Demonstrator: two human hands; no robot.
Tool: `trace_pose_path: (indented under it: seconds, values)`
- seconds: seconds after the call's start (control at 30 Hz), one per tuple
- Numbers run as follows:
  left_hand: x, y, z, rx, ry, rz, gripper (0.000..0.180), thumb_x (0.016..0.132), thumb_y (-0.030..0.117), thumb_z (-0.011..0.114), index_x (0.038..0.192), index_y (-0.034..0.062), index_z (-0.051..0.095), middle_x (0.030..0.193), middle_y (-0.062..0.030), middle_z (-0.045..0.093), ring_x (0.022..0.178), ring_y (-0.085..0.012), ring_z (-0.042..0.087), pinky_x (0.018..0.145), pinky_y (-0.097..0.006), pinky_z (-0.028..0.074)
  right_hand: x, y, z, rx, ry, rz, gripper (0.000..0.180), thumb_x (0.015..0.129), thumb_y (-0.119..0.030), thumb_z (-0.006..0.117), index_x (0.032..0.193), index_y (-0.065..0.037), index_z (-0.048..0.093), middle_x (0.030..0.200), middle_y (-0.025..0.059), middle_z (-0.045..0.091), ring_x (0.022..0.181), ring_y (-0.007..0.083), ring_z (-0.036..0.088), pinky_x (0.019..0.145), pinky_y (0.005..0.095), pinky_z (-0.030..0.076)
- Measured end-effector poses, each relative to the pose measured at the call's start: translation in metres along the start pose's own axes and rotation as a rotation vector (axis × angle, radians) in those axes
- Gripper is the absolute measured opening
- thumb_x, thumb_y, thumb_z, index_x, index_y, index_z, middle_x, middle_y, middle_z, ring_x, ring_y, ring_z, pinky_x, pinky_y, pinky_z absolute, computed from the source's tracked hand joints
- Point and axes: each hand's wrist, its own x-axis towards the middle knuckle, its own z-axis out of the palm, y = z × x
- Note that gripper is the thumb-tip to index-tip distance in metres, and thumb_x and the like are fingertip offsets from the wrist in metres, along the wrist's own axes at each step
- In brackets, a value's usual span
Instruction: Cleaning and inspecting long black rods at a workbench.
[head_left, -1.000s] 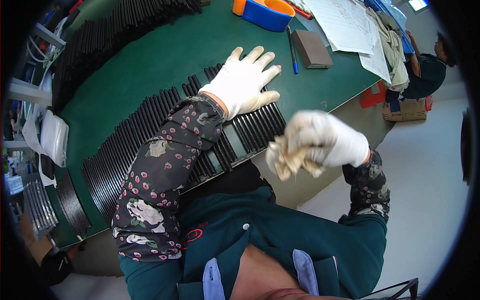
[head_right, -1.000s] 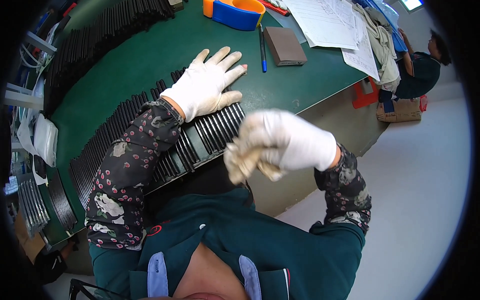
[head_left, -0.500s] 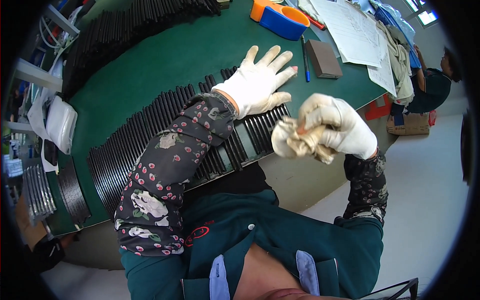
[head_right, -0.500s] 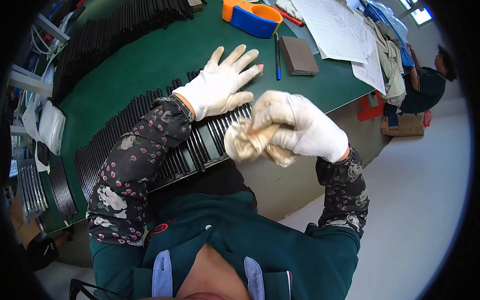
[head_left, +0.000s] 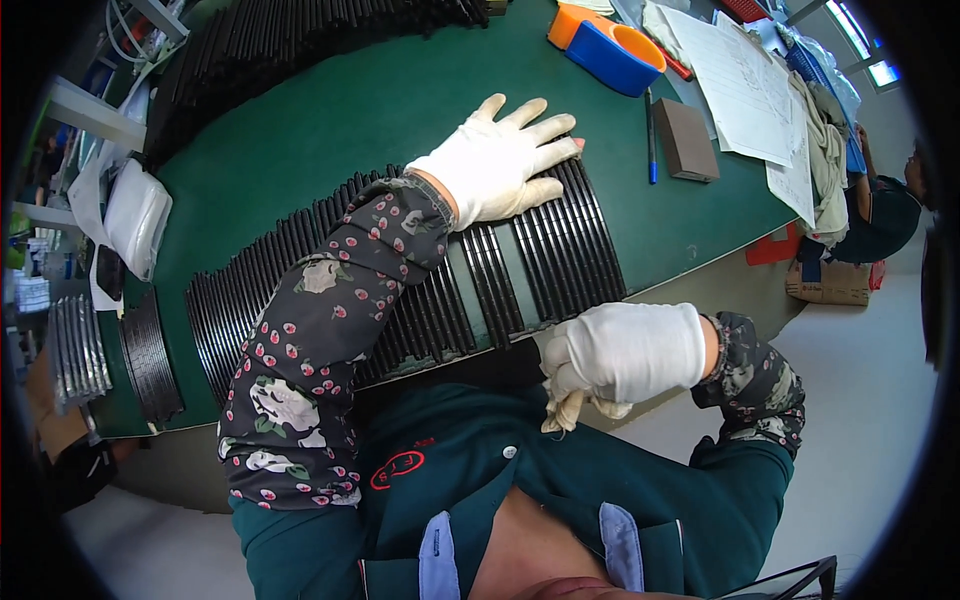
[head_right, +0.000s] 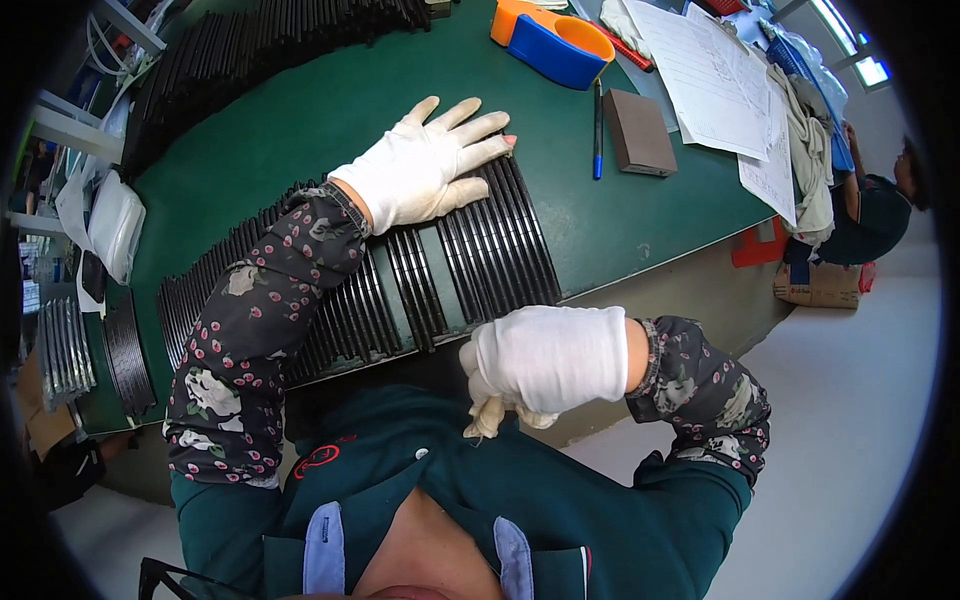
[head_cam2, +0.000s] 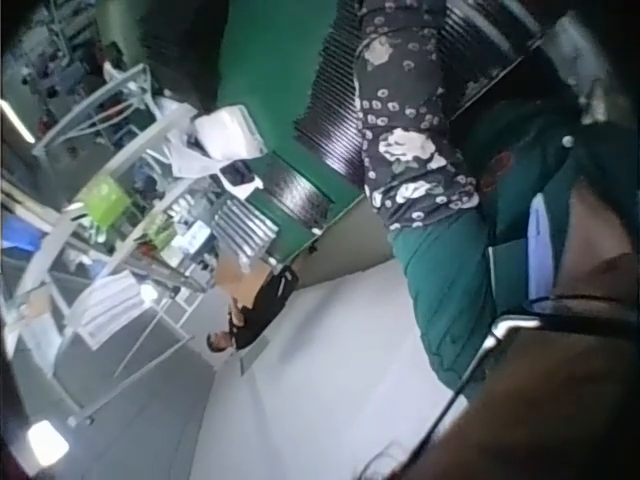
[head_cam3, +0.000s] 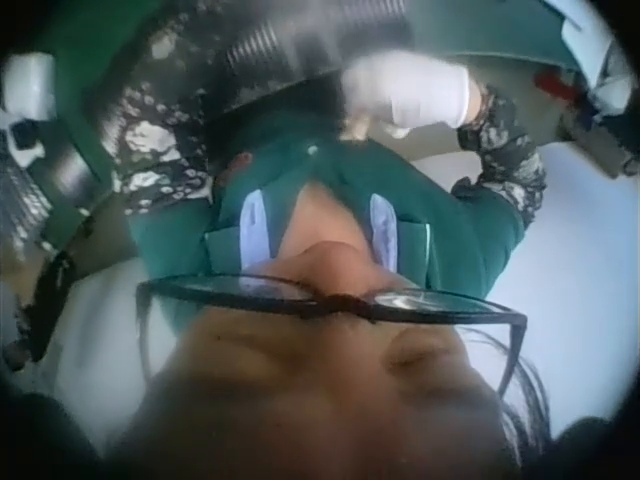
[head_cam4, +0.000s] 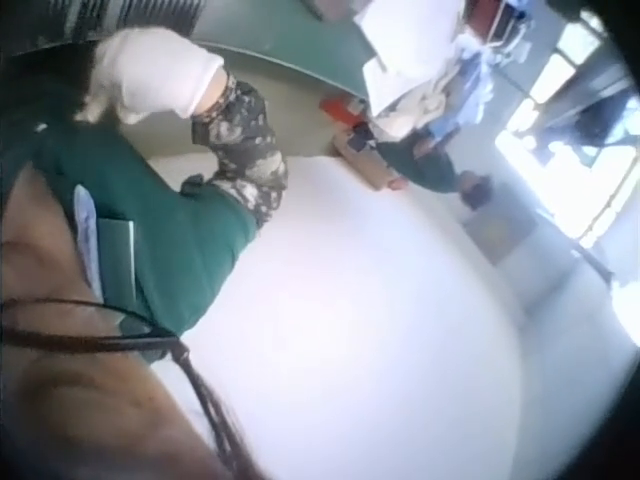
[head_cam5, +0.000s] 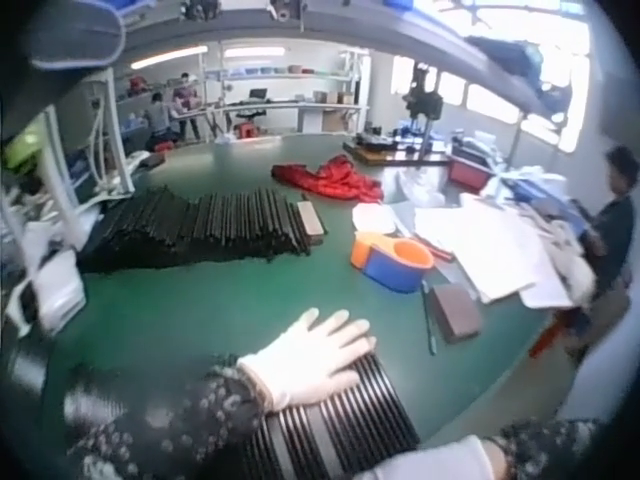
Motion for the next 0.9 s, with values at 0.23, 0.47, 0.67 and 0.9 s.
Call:
trace_pose_path:
  seconds: [0.23,0.47,0.67,0.9]
  values:
    - [0.003,0.0,-0.001,0.065,-0.032,0.027,0.056,0.097,0.043,0.046,0.146,0.018,0.037,0.152,-0.007,0.034,0.142,-0.031,0.028,0.115,-0.054,0.021,0.027,0.044,-0.011,-0.589,0.648,0.005,0.034,0.062,-0.002,0.067,0.096,-0.004,0.063,0.092,0.0134,0.059,0.083,0.0345,0.059,0.072,0.041,0.052]
    - [0.003,0.004,-0.003,0.022,-0.024,-0.011,0.055,0.098,0.043,0.044,0.146,0.0185,0.037,0.153,-0.0059,0.034,0.143,-0.0299,0.027,0.115,-0.054,0.021,0.0,-0.003,-0.017,0.1,0.34,0.04,0.034,0.066,0.002,0.066,0.099,-0.007,0.068,0.093,0.0114,0.062,0.084,0.0323,0.062,0.073,0.0356,0.053]
    - [-0.003,0.0,0.005,0.044,0.09,-0.016,0.053,0.098,0.046,0.039,0.144,0.02,0.041,0.151,-0.0038,0.037,0.141,-0.0273,0.032,0.114,-0.052,0.024,0.032,0.027,0.002,-0.393,0.48,0.001,0.033,0.066,-0.004,0.069,0.098,-0.005,0.065,0.086,0.0111,0.062,0.082,0.0324,0.062,0.072,0.0383,0.053]
    - [0.005,-0.003,0.01,0.068,0.066,0.017,0.054,0.097,0.046,0.043,0.143,0.018,0.041,0.151,-0.0049,0.036,0.141,-0.0292,0.031,0.114,-0.052,0.024,0.037,0.002,-0.026,-0.367,0.62,-0.081,0.034,0.066,0.003,0.064,0.1,-0.005,0.064,0.091,0.0112,0.061,0.087,0.0326,0.061,0.075,0.0383,0.052]
